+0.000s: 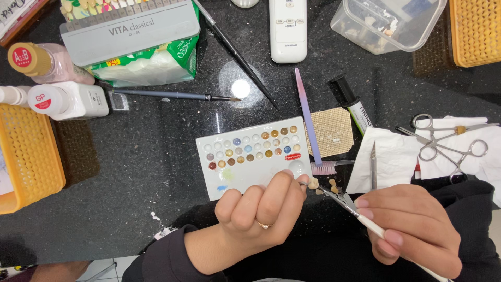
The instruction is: The person holds a small dental crown in one hand and uses a fine brush to apply and shape porcelain/ceramic material on it, occasionally dabbing the brush on a tissue and referencing a VITA shade guide on the bench. They also use tweezers and a small file to adjust the crown while working at the lab bench.
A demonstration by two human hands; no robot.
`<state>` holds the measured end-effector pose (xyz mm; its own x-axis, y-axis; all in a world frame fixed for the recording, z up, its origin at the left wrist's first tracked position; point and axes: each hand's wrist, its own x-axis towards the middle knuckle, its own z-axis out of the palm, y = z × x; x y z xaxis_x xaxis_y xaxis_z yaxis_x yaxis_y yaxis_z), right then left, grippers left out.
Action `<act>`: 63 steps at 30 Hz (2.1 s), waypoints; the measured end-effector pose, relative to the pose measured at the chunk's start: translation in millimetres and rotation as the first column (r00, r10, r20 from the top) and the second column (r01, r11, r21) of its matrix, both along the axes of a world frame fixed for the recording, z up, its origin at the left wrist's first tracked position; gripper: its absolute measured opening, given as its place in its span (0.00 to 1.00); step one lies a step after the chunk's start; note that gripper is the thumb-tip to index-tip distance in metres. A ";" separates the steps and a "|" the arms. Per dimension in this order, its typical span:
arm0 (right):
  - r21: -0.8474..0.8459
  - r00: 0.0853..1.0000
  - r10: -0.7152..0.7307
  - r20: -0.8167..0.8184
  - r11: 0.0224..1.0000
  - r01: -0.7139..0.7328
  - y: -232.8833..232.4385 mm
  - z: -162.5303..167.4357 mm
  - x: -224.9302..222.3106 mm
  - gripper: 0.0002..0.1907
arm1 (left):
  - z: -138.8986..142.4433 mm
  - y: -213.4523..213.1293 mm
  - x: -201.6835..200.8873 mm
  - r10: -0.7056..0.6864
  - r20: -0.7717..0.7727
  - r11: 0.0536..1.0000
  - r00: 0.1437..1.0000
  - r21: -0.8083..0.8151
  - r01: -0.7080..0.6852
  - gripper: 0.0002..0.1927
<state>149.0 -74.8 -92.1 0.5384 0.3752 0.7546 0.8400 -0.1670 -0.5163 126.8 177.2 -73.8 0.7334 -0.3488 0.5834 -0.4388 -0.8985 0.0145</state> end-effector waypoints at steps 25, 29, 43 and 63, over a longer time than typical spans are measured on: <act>0.009 1.000 0.001 0.006 1.000 -0.001 0.5 1.4 -0.1 0.13 | 0.4 -0.6 -0.1 0.019 0.004 1.000 1.000 0.019 -0.019 0.05; 0.009 1.000 -0.011 -0.027 1.000 0.011 1.3 2.4 -4.7 0.13 | -0.1 -0.1 0.3 0.011 0.014 1.000 1.000 0.010 -0.011 0.04; -0.025 1.000 0.004 -0.002 1.000 -0.004 2.7 5.4 0.5 0.14 | -0.6 2.4 -0.6 -0.012 0.046 1.000 0.999 0.029 0.011 0.03; -0.046 1.000 -0.004 -0.024 0.999 0.003 -1.1 8.5 -2.0 0.14 | -0.4 1.9 -2.5 -0.010 0.022 0.999 1.000 0.033 0.010 0.05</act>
<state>146.9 -75.9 -83.6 0.5573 0.4069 0.7237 0.8270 -0.1940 -0.5277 124.3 179.1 -74.2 0.7167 -0.3755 0.5877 -0.4477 -0.8938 -0.0250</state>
